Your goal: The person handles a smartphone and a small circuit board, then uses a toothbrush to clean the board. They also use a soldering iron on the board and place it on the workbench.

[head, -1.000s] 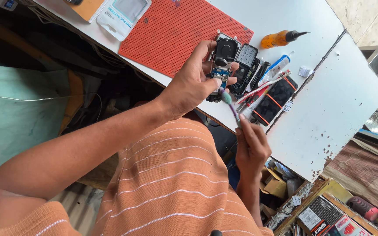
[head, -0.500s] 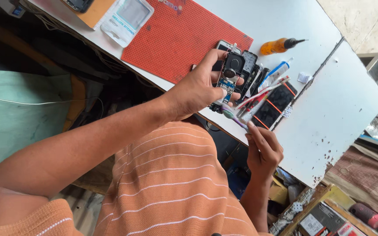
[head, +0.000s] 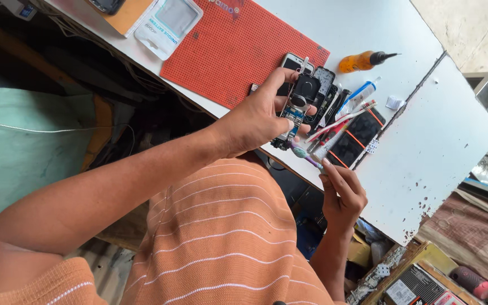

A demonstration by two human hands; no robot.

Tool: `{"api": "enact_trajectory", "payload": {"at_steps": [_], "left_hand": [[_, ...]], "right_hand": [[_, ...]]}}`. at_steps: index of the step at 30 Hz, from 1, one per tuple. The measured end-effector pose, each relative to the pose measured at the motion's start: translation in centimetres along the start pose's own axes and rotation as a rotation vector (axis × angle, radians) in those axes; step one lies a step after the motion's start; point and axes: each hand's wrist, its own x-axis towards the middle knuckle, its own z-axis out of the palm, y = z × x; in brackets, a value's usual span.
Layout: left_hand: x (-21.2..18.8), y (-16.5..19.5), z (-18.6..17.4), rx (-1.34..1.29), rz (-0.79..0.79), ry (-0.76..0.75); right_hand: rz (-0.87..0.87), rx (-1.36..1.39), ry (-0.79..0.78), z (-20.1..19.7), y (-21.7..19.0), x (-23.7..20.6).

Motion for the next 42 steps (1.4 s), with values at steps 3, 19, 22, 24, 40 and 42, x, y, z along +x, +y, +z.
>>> {"api": "enact_trajectory", "payload": {"at_steps": [3,19,22,24,40,42], "left_hand": [[-0.1,-0.4,0.0,0.007,0.02,0.014],[1.0,-2.9,0.2,-0.1,0.2,0.211],[1.1,-3.0,0.6,-0.136,0.238,0.238],[0.9,-3.1,1.0,-0.187,0.235,0.253],[1.0,-1.8,1.1,-0.273,0.245,0.265],[1.2,-1.8,0.7,-0.251,0.28,0.255]], "right_hand": [[0.022,0.008,-0.016,0.2,-0.2,-0.5],[0.208,0.051,0.041,3.0,-2.2,-3.1],[0.267,0.049,0.088,3.7,-2.5,-3.4],[0.276,0.041,0.112,4.2,-2.8,-3.6],[0.285,0.029,0.159,5.2,-3.9,-2.9],[0.276,0.043,0.148,5.1,-3.9,-3.1]]}}
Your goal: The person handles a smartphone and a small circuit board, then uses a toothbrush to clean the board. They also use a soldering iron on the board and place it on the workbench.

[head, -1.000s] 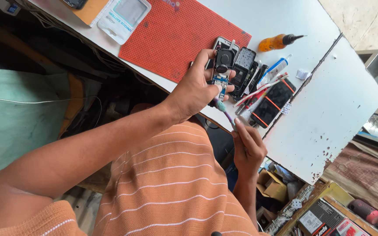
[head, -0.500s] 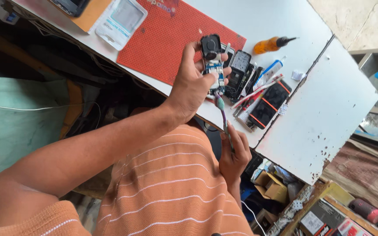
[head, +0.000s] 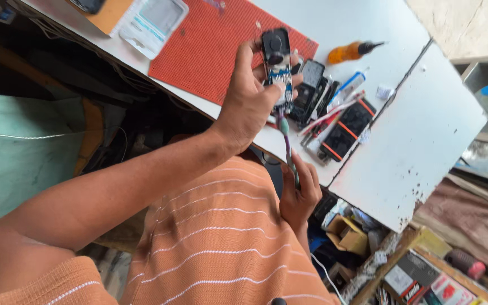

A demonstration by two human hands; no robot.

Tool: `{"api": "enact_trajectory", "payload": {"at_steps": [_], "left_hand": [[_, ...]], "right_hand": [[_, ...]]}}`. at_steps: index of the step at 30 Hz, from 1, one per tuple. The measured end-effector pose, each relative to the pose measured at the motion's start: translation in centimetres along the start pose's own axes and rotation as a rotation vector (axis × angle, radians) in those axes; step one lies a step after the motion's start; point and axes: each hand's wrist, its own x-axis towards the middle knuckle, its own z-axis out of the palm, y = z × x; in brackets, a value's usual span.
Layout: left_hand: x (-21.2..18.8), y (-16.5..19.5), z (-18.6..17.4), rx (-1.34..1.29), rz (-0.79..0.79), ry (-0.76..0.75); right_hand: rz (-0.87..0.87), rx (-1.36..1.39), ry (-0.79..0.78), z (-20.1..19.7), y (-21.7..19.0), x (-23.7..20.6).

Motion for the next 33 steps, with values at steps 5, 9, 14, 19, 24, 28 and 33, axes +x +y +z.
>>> {"api": "enact_trajectory", "payload": {"at_steps": [5,9,14,19,24,28,33], "left_hand": [[-0.4,-0.6,-0.4,0.003,0.028,-0.012],[-0.8,-1.1,0.1,0.107,0.134,-0.032],[-0.8,-1.3,0.0,0.055,0.104,-0.02],[-0.7,-1.6,0.0,0.118,0.139,-0.028],[-0.6,-1.5,-0.1,0.059,0.108,-0.021],[-1.0,-1.7,0.1,0.063,0.069,-0.039],[-0.8,-1.5,-0.3,0.09,0.05,-0.024]], "right_hand": [[-0.09,-0.021,0.041,-0.6,-0.9,0.3],[-0.035,-0.069,-0.062,-0.4,-2.0,0.7],[-0.004,-0.057,-0.114,-0.6,-2.2,0.2],[0.02,-0.079,-0.067,-0.5,-1.7,0.2],[-0.047,-0.022,-0.053,-0.3,-1.5,0.5],[0.057,-0.052,-0.036,-0.6,-1.2,0.5],[-0.021,-0.02,-0.054,-0.7,-0.9,0.2]]}}
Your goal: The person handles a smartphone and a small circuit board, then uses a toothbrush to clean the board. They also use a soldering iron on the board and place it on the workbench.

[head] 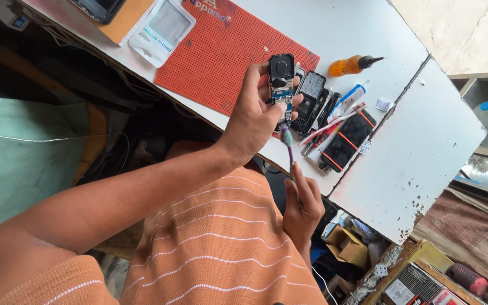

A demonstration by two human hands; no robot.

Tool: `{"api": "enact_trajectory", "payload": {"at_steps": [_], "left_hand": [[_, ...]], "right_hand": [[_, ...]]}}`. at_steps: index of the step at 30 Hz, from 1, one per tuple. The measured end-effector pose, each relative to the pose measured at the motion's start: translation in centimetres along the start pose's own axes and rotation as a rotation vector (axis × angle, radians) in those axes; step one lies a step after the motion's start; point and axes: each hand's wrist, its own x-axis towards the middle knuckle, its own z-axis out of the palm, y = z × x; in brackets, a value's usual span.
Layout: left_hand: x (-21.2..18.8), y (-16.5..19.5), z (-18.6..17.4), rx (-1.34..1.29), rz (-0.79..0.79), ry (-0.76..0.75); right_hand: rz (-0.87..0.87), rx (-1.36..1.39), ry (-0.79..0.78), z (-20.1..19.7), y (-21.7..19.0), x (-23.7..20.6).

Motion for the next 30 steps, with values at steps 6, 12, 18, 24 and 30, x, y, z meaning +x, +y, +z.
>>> {"api": "enact_trajectory", "payload": {"at_steps": [6,12,18,24,30], "left_hand": [[0.2,0.2,0.1,0.007,0.018,-0.04],[-0.2,0.3,0.1,0.004,-0.002,-0.009],[0.0,2.1,-0.4,0.056,-0.018,-0.007],[-0.9,2.6,0.0,0.067,-0.11,-0.149],[-1.5,2.6,0.1,0.061,-0.245,-0.28]], "right_hand": [[0.105,-0.014,0.011,0.2,0.1,-0.1],[0.108,-0.025,0.019,0.6,0.6,-0.4],[0.083,0.103,0.02,-0.6,1.2,-0.6],[-0.118,-0.155,0.132,-3.6,3.4,1.4],[-0.094,-0.016,0.166,-6.1,5.0,2.4]]}}
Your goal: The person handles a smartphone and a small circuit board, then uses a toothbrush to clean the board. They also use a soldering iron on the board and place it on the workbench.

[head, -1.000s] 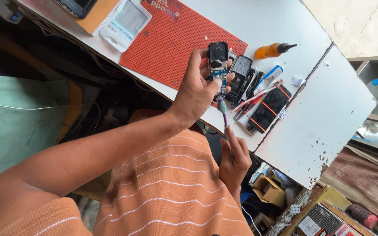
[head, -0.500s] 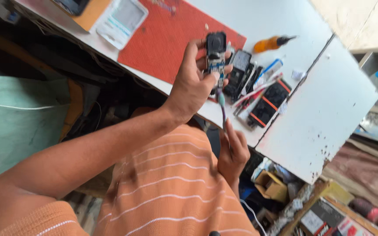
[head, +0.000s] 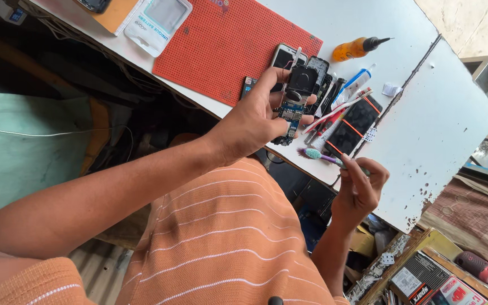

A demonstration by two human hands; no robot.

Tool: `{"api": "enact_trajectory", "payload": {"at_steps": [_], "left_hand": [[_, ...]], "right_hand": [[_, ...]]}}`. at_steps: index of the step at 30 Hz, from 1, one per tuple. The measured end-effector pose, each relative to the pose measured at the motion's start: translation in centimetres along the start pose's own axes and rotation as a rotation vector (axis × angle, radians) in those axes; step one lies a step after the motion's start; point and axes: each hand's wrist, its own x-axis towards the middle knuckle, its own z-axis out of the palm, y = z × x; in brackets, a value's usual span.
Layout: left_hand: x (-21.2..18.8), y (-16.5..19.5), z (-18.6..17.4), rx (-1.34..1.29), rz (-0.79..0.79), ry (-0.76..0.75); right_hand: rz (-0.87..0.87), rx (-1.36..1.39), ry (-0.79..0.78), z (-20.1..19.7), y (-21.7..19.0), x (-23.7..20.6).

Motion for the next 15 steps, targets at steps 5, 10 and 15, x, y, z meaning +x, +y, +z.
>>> {"api": "enact_trajectory", "payload": {"at_steps": [5,10,15], "left_hand": [[-0.4,0.1,0.6,0.072,-0.015,-0.04],[-0.6,0.3,1.5,0.033,-0.041,-0.077],[-0.4,0.4,2.0,0.058,-0.048,-0.061]], "right_hand": [[-0.138,-0.063,0.043,-0.1,0.2,0.3],[-0.192,-0.07,0.015,0.6,0.2,0.6],[-0.169,-0.029,0.01,0.7,0.1,0.8]]}}
